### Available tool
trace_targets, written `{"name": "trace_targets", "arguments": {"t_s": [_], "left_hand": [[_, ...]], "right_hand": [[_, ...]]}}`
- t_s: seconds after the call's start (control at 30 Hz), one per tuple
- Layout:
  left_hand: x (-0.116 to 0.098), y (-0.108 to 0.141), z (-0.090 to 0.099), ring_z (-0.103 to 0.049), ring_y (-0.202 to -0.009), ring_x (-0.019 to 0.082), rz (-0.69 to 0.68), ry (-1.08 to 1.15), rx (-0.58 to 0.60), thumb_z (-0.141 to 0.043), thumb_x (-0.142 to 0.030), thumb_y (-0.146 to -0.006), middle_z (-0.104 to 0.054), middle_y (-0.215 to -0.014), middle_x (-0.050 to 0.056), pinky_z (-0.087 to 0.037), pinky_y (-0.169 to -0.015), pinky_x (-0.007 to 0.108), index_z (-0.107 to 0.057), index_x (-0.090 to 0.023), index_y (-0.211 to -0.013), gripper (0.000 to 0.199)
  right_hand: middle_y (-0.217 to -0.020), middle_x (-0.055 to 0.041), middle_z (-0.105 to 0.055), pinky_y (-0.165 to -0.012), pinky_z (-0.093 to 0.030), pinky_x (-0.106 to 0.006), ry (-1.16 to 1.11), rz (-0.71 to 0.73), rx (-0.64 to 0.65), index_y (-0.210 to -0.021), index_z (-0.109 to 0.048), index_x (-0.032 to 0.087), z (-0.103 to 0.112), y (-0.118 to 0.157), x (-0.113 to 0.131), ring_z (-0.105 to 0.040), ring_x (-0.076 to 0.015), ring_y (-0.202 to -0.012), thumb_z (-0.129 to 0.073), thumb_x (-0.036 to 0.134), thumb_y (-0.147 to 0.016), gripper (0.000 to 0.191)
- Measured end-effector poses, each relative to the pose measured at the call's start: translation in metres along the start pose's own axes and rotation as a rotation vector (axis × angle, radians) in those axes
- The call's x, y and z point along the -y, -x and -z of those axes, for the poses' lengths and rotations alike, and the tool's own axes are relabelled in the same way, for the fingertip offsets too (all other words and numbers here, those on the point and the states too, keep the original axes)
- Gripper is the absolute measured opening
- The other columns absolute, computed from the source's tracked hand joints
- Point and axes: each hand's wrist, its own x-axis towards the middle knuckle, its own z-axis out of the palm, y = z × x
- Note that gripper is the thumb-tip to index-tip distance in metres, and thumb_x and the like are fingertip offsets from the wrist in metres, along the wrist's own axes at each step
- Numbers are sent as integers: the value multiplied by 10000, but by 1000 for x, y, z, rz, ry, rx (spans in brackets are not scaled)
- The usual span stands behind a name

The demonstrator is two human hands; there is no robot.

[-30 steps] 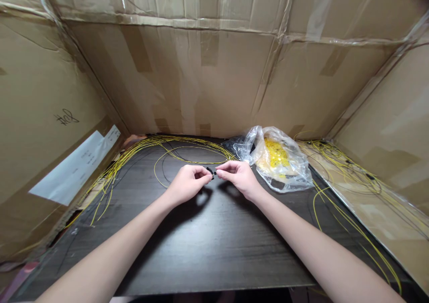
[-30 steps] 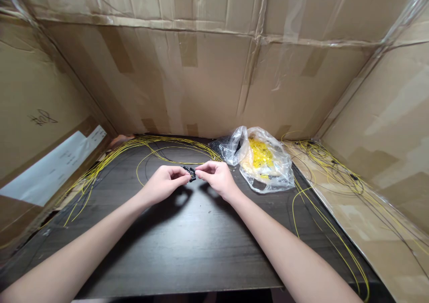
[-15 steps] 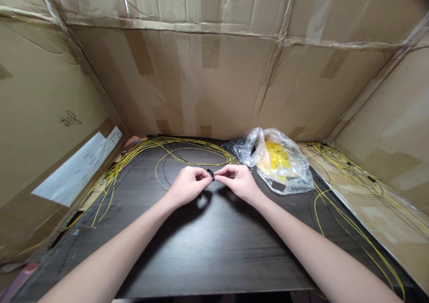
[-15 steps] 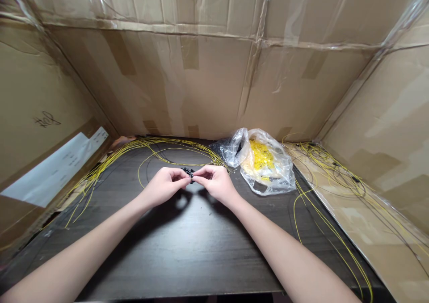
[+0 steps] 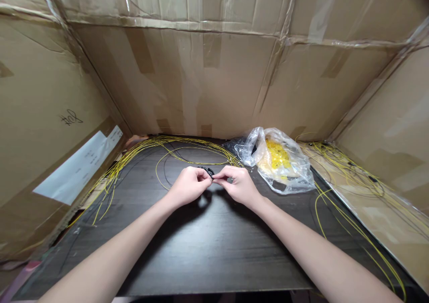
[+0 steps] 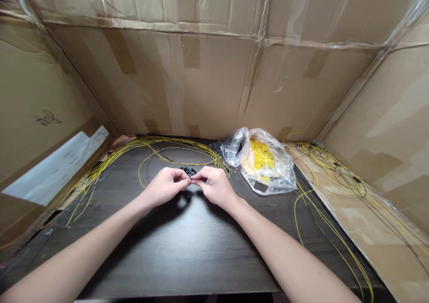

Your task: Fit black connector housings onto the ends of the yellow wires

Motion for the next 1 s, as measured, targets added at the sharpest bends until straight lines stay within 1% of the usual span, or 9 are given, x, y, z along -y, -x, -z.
{"name": "trace_targets", "arguments": {"t_s": [0.1,0.2,0.33,0.47,0.77,0.9,1.0], "left_hand": [[2,-1,-1,-478,-558,124,-7,1,-17,-563,-284,-750,-607,-595,6,-327,-525,236,-677,-143,-678,195],[4,-2,-1,-485,-565,128,-2,36,-6,-559,-286,-752,-611,-597,7,-332,-532,240,-668,-144,-667,198],[5,-3,-1,-475,-558,123,37,120,34,-559,-267,-732,-603,-591,10,-331,-534,239,-650,-139,-639,183],[2,-3,0,-467,-553,120,70,165,35,-560,-260,-715,-598,-592,11,-328,-528,238,-657,-132,-647,175],[9,-5,-1,-442,-526,113,78,135,40,-568,-286,-725,-599,-582,5,-294,-500,240,-676,-141,-671,189],[11,-6,-2,-466,-538,119,80,149,38,-577,-295,-725,-600,-580,6,-309,-512,241,-682,-144,-675,191],[11,-5,-2,-457,-528,116,84,149,35,-581,-301,-723,-600,-579,8,-303,-505,241,-684,-140,-677,196]], "right_hand": [[-771,-35,-726,-670,-490,-273,-12,-39,-23,-833,-759,194,0,0,2,-655,-157,-703,-723,176,-801,51],[-795,-42,-743,-683,-507,-278,-54,-121,-31,-831,-766,195,0,0,2,-679,-172,-728,-741,192,-782,55],[-842,-53,-757,-701,-537,-296,-177,-256,-21,-868,-773,191,0,0,1,-704,-193,-757,-738,221,-773,106],[-839,-59,-760,-691,-548,-300,-290,-373,1,-894,-771,180,0,0,-1,-710,-195,-743,-725,244,-768,149],[-786,-58,-746,-656,-527,-283,-309,-394,23,-867,-757,162,-1,-1,-2,-681,-175,-688,-728,280,-760,162],[-793,-64,-743,-661,-526,-284,-307,-393,32,-874,-754,159,0,-1,-4,-678,-174,-693,-721,290,-769,172],[-794,-70,-743,-656,-525,-285,-297,-393,28,-878,-752,151,1,-1,-4,-674,-175,-690,-723,295,-767,184]]}}
